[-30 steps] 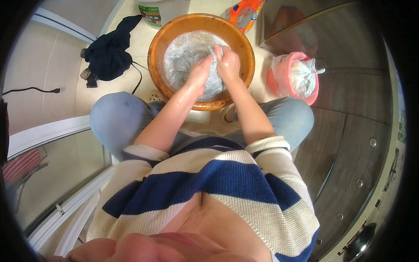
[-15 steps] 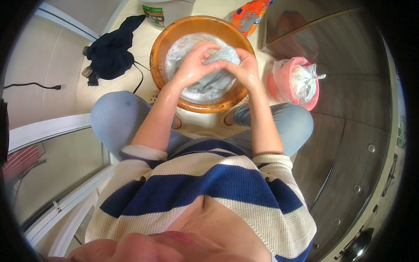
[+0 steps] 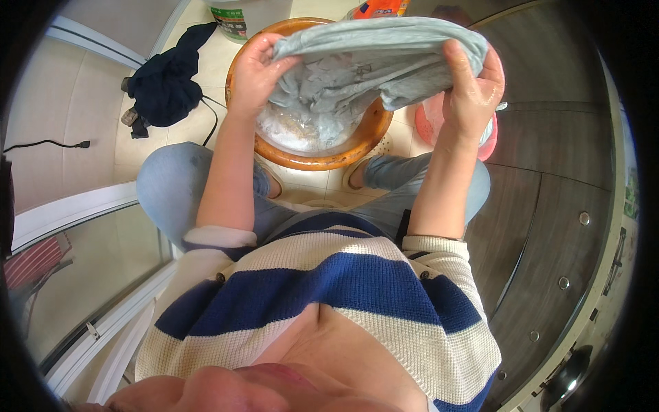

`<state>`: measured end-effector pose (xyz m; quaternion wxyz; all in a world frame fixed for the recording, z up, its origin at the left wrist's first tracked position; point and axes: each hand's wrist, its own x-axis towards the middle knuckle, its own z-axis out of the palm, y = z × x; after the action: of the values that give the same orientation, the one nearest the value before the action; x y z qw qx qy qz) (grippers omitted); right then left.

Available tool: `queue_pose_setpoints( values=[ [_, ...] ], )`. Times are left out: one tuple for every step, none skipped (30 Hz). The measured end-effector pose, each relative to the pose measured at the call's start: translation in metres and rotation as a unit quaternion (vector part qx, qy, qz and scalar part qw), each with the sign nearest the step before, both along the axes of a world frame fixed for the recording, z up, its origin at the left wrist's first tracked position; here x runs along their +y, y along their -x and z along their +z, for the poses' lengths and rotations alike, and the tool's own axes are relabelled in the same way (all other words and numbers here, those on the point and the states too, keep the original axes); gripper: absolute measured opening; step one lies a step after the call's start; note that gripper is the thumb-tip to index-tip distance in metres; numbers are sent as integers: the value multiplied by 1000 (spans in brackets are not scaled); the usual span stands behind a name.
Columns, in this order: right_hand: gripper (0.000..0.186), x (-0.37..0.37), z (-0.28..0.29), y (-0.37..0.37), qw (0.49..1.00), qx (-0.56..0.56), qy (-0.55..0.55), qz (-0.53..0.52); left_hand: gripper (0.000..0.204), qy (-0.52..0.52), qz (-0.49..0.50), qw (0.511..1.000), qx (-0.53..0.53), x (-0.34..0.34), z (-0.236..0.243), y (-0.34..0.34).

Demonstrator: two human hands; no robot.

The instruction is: The person hand washes clothes in a basin of soapy water, repeatedly agitating and wringing the fabric. They add detergent from a bag and continue scrubbing the items by hand.

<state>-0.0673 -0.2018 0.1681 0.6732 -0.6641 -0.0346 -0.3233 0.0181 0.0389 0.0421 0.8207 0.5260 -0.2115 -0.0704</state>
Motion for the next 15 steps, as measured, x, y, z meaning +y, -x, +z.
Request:
queue_pose_setpoints(
  values=[
    [20, -2, -6, -4, 999, -20, -24, 9, 24, 19, 9, 1000, 2, 4, 6, 0],
    [19, -6, -19, -11, 999, -8, -49, 20, 25, 38, 17, 999, 5, 8, 11, 0],
    [18, -15, -32, -14, 998, 5, -67, 22, 25, 65, 17, 998, 9, 7, 14, 1],
    [23, -35, -52, -19, 998, 54, -12, 0, 25, 103, 2, 995, 17, 4, 14, 0],
    [35, -34, -61, -22, 945, 237, 183, -129, 25, 63, 1, 998, 29, 5, 11, 1],
    [52, -38, -73, -23, 887, 280, 357, -85, 24, 25, 0, 999, 40, 4, 8, 2],
    [66, -21, -82, -16, 893, 301, 333, -28, 24, -14, 2, 999, 52, 4, 5, 5],
    [77, -6, -85, -9, 899, 286, 332, 6, 25, -73, 1, 996, 46, 0, 3, 8],
    [83, 8, -88, -8, 893, 256, 367, 53, 30, -123, 2, 992, 31, -8, -2, 14],
    [79, 21, -98, -10, 894, 228, 370, 108, 29, -146, -18, 989, -11, -13, -10, 16],
    [76, 31, -108, -13, 893, 198, 370, 162, 29, -168, -39, 984, -52, -17, -17, 18],
    [70, 36, -110, -15, 882, 259, 344, 189, 32, -127, -76, 989, 6, -20, -15, 21],
    [64, 41, -111, -16, 867, 319, 317, 216, 33, -151, -87, 985, 6, -18, -14, 20],
    [58, 42, -113, -17, 847, 376, 287, 242, 34, -175, -98, 980, 5, -13, -11, 18],
    [52, 38, -115, -17, 858, 393, 249, 219, 35, -197, -104, 975, 6, -9, -10, 17]
  ],
)
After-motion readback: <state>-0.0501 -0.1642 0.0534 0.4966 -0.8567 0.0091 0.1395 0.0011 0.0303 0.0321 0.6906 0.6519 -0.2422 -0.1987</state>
